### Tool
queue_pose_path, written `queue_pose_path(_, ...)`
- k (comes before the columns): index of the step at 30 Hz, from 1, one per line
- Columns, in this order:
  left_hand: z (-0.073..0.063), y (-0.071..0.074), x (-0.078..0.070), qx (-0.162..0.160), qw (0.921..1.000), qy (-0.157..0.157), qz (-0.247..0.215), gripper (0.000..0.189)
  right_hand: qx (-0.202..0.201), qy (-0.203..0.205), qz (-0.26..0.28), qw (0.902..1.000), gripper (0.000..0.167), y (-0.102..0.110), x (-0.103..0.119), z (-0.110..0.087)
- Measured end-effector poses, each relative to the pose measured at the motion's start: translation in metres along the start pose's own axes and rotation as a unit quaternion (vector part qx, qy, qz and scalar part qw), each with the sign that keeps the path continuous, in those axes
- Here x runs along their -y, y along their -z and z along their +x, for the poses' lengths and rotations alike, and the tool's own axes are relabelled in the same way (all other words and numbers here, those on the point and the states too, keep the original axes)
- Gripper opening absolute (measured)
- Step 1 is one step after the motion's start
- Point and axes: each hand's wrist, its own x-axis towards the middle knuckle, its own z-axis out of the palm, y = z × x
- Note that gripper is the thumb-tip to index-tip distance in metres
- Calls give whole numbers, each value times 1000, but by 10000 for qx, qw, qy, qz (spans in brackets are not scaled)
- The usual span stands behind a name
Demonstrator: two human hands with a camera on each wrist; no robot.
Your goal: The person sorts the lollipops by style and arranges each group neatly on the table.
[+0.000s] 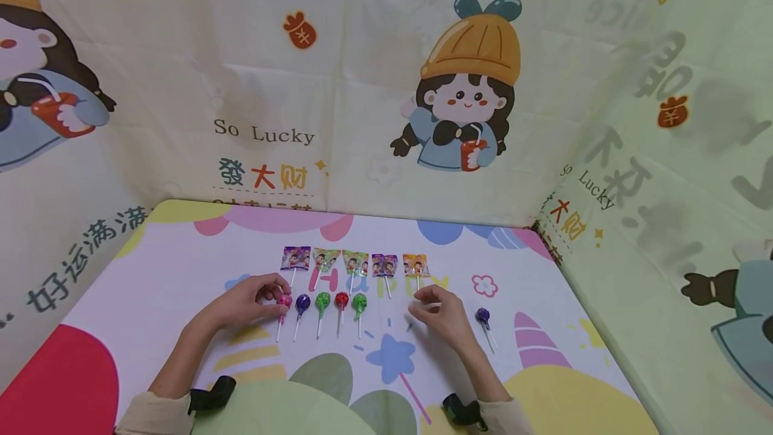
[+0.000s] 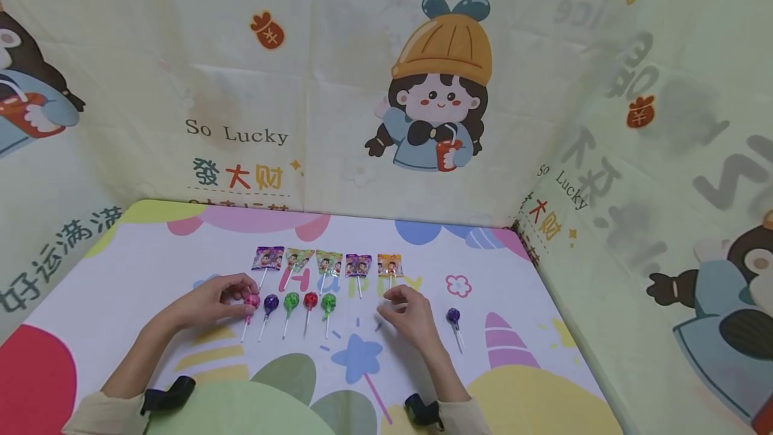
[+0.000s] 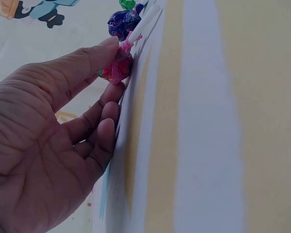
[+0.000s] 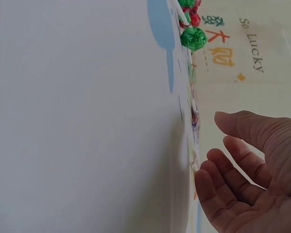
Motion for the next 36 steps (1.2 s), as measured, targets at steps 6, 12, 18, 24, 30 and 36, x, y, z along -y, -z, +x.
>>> queue_pose_path(6, 0, -1, 0, 1, 10000, 44, 16, 27, -103, -46, -56, 9999, 23, 5, -2, -2)
queue_pose_path(12, 1, 0, 1, -15, 10000, 46, 17, 27, -216, -89, -17, 9997, 23, 10, -6, -3)
queue_pose_path(18, 1, 0, 1, -13, 10000, 62, -9, 27, -308, -112, -10, 9995, 24, 16, -10, -4)
queue_pose_path(24, 1, -1, 1, -18, 10000, 34, -21, 27, -432, -235, -43, 9988, 24, 22, -13, -6)
queue_pose_path(30, 1, 0, 0, -21, 10000, -12, -42, 27, -576, -327, -22, 9978, 26, 30, -15, -7)
queue_pose_path(36, 0, -1, 1, -24, 10000, -7, -31, 26, -633, -370, -179, 9971, 27, 38, -17, -8)
